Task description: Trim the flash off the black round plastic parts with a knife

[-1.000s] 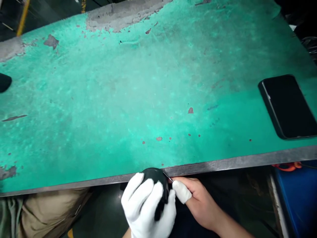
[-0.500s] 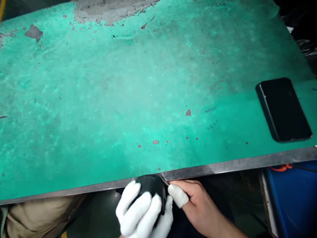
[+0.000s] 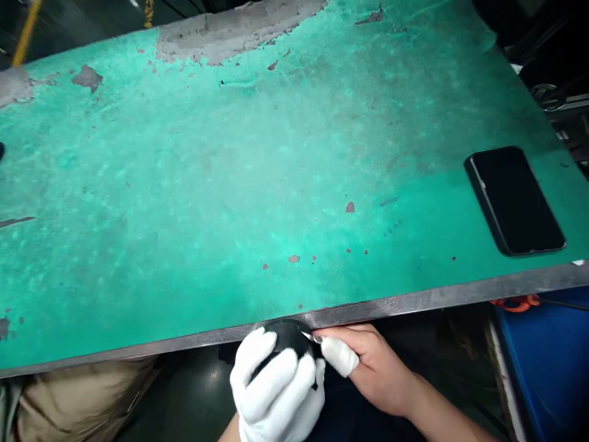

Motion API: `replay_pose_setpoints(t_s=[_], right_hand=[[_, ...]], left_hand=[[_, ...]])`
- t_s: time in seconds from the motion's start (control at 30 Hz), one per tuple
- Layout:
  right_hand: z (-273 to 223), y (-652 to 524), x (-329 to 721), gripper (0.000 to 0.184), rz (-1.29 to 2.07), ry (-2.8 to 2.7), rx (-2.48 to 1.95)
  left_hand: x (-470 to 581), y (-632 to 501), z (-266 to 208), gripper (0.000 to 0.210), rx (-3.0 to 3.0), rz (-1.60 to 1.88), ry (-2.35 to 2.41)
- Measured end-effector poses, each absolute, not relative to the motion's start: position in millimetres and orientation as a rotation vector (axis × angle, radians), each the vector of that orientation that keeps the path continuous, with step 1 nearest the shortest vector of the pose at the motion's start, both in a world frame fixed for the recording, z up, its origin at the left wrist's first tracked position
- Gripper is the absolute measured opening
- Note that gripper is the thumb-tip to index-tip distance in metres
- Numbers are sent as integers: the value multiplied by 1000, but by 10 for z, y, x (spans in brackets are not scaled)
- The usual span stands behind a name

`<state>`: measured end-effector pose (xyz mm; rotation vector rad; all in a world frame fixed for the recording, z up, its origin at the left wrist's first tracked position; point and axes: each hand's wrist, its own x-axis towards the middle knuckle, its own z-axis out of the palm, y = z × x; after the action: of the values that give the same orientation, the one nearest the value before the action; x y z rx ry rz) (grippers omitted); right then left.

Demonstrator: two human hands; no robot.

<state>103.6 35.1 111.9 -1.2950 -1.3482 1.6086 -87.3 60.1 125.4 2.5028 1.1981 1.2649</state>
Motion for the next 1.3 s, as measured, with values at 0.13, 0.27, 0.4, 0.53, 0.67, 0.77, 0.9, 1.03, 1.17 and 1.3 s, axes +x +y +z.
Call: replay_pose_setpoints(t_s=[0.13,0.27,0.4,0.53,0.67,0.77,0.9,1.03,1.17,1.3], right_hand=[[1186,383,989,35,1575,-1374,-1402],[1233,410,953,35,1605,-1313,-1468],[1210,422,943,39,1698,-1206,-1393],[1174,411,968,46,1750,-1158,-1353],[1196,442,1002,47,1795,-1173,-1323],[1204,485,1027,47,1832,-1194,-1308],[1182,485,1029,47,1864,-1215,-1329],[1211,410,968,38,1778,-1238,-1479],[1260,378,898,29,1654,-1234,-1569],[1222,351,895,37,1673,-1171,-1512]], left_hand=[[-909,592,1155,30,2514,1306,1183],[-918,570,1062,35,2541,1408,1184],[-928,551,1042,37,2556,1390,1180],[-987,500,1008,39,2552,1343,1193],[-1019,462,937,43,2560,1376,1180],[-1034,451,887,46,2573,1393,1218],[-1152,407,843,53,2680,1209,1224],[-1310,329,814,48,2734,937,1226],[-1306,314,786,57,2754,1006,1190],[-1134,421,849,49,2656,1245,1172]])
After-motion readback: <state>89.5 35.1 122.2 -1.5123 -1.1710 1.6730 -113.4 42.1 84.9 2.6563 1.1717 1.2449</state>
